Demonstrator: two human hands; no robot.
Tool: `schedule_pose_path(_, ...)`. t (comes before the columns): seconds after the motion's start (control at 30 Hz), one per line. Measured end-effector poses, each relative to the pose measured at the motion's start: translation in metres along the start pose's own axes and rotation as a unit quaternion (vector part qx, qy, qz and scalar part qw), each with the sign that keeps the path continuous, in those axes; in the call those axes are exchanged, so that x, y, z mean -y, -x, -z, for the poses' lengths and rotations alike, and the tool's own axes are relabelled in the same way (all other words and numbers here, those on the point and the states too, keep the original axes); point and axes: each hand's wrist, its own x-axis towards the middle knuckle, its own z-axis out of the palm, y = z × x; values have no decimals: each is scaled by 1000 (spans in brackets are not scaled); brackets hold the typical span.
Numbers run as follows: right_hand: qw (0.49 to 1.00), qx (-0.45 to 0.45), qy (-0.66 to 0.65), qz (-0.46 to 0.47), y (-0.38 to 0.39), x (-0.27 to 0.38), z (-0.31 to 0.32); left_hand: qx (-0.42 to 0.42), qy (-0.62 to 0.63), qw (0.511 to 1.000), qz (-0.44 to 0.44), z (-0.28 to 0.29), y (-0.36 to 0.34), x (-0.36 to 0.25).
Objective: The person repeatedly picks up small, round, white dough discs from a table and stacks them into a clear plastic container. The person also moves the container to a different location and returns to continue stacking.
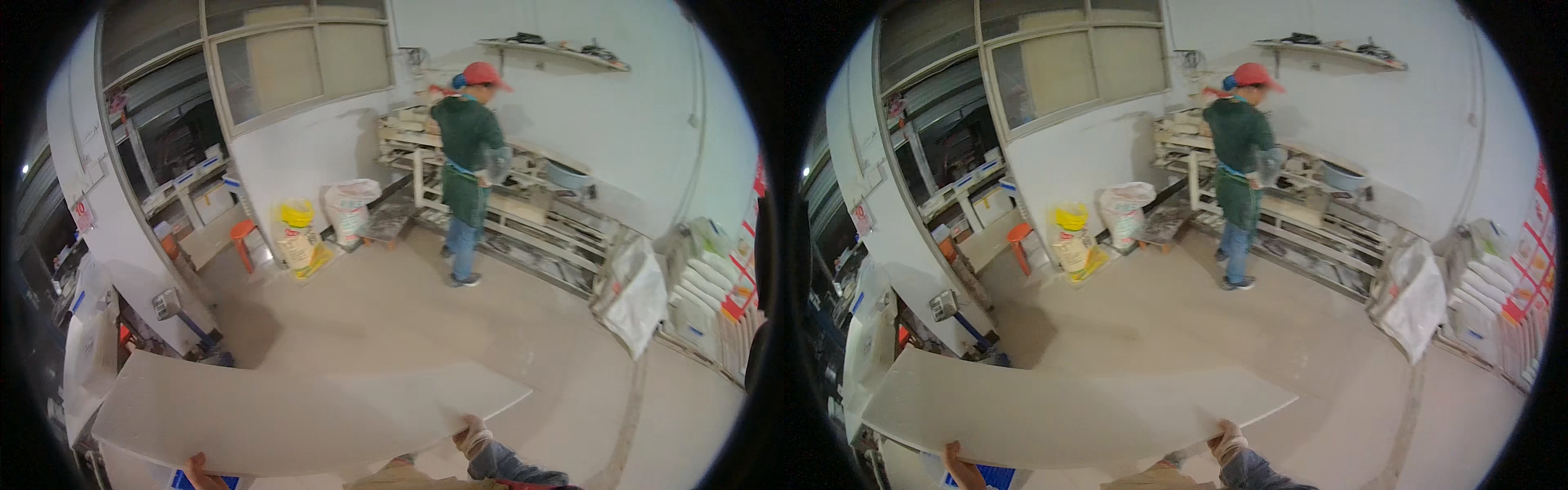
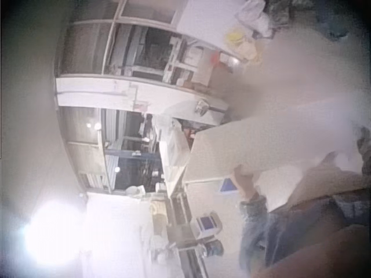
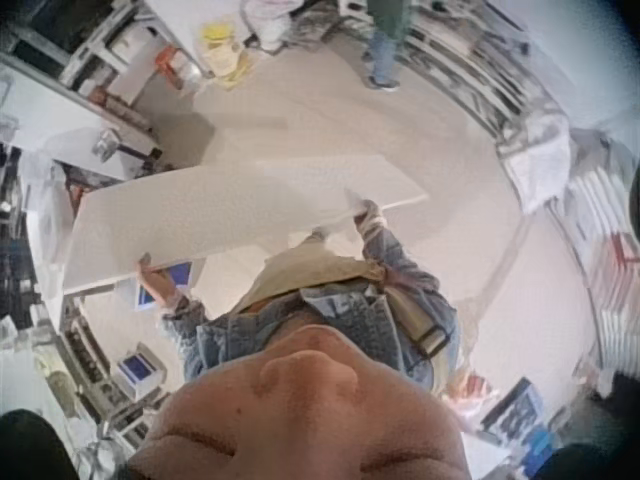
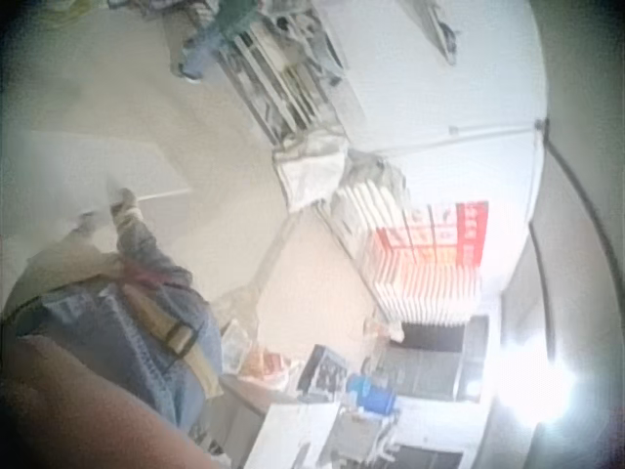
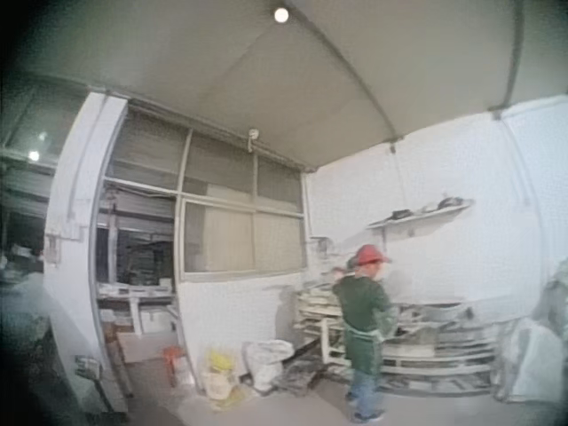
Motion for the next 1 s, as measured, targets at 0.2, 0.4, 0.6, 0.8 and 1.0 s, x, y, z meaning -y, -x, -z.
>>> schedule_pose_path(0.2, 991, 98, 86, 2, -108, 49, -164, -10, 12, 996, -85, -141, -128, 34)
schedule_pose_path(0.4, 992, 127, 2, -4, -218, 110, -288, 12, -13, 992, -123, -288, -245, 77)
schedule_pose_path(0.6, 989, 127, 58, -56, -356, 190, -459, 97, -75, 983, -139, -494, -338, 125)
schedule_pose_path(0.8, 985, 129, 82, -81, -460, 262, -636, -15, -81, 985, -150, -651, -449, 142)
schedule_pose_path(1.0, 983, 136, 100, -66, -579, 323, -804, -85, -66, 984, -144, -779, -595, 205)
